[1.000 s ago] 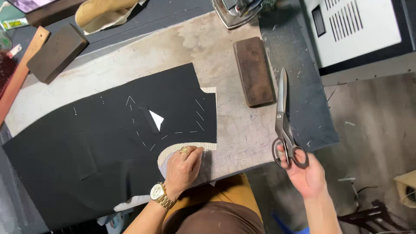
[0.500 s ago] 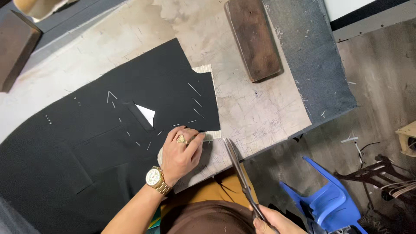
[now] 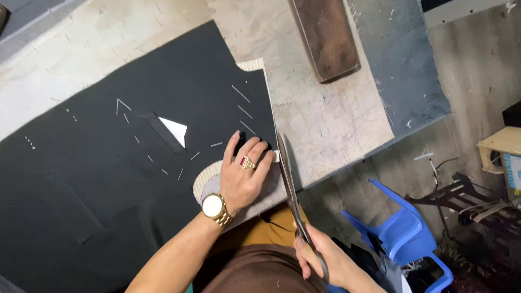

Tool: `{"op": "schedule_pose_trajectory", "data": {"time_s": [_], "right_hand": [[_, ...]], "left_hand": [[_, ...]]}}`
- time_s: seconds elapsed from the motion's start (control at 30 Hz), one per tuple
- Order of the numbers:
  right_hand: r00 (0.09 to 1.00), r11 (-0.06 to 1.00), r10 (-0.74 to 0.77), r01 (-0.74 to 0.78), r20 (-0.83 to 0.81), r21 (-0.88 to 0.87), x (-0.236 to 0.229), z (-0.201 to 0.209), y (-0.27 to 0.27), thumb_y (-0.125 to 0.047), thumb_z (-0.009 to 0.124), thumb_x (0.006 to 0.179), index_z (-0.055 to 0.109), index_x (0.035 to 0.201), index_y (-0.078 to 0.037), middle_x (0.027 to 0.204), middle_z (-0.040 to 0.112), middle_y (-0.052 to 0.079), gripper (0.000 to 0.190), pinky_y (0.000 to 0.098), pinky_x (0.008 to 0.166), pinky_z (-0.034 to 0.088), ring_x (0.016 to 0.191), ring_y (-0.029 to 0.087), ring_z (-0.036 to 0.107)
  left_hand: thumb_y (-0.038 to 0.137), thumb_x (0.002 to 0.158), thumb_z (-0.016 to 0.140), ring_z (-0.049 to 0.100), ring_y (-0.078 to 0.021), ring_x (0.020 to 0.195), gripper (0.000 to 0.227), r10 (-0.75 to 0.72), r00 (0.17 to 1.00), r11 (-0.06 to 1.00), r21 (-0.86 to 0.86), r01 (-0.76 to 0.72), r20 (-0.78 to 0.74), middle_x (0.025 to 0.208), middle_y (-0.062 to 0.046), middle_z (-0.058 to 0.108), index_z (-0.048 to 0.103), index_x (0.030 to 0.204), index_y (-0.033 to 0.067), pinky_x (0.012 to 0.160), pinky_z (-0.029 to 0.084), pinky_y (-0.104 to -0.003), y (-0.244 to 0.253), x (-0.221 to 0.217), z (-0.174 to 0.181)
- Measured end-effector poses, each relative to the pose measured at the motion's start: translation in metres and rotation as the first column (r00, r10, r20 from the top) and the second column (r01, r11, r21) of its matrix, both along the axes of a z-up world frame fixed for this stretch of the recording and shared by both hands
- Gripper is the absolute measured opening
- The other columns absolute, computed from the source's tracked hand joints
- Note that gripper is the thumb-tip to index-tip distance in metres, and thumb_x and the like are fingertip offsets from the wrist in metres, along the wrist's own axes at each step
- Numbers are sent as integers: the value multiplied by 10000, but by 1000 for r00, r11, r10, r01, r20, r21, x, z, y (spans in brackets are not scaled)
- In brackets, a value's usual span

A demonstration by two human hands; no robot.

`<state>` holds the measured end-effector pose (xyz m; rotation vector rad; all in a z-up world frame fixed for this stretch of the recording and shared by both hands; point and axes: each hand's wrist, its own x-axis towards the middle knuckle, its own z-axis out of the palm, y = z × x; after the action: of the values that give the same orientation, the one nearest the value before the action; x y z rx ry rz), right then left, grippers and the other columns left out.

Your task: The person cuts along the edge of a black fabric piece with large scissors, places a white fabric backing onto a table, and then presses the fabrics using an iron and a wooden block.

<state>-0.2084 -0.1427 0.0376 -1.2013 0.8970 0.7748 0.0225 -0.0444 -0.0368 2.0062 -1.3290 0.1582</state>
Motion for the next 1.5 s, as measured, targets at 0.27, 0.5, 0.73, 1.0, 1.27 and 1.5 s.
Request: {"op": "schedule_pose_trajectory", "data": {"time_s": [0.27,0.5,0.73,1.0,1.27,1.5], "right_hand": [[999,997,-15,17,34,-76,12,-2,21,-469,473,983,531,1264,-87,579,573,22,477,242,520,549,448,112,586],[1000,996,-18,18,-1,-89,19,0,28,-456,458,989,506,1266,-85,602,533,1,466,271,578,594,477,98,555],[987,991,-110,118,117,-64,-1,-19,32,-295,498,1049,466,1370,130,593,650,89,533,360,570,648,526,188,713],[984,985,-171,171,39,1,-4,-22,39,-463,512,961,392,1415,-38,740,515,2,633,268,565,555,528,104,546],[987,989,-150,149,-64,-10,3,-19,39,-464,497,960,397,1402,-64,738,500,-6,605,290,535,539,503,116,496],[987,988,-157,157,-20,-2,7,-15,38,-409,485,996,406,1323,-68,684,436,3,479,306,478,535,460,124,451]], "left_hand": [[-5,1021,492,650,-332,1047,195,-55,998,998,3,55,6,1079,-150,654,684,1050,15,1083,416,-603,6,-1,-4],[-67,1015,549,661,-390,1002,138,-91,996,993,-79,91,1,1058,-206,650,685,1005,-44,1043,439,-651,6,-4,-6],[69,1025,604,689,-359,1013,121,-8,999,989,-146,16,53,1017,-159,681,721,1000,48,1019,454,-650,1,-11,-32],[-27,1048,530,694,-387,1037,163,-120,993,992,-39,120,-12,1080,-193,683,691,1031,-39,1063,412,-662,8,-3,-13],[-40,1047,532,694,-379,1021,160,-109,994,993,-46,109,4,1061,-189,688,687,1008,-39,1051,422,-656,7,-3,-12],[-24,1059,510,686,-377,1038,183,-122,993,992,-36,122,-4,1078,-185,680,687,1017,-37,1063,408,-654,7,-3,-12]]}}
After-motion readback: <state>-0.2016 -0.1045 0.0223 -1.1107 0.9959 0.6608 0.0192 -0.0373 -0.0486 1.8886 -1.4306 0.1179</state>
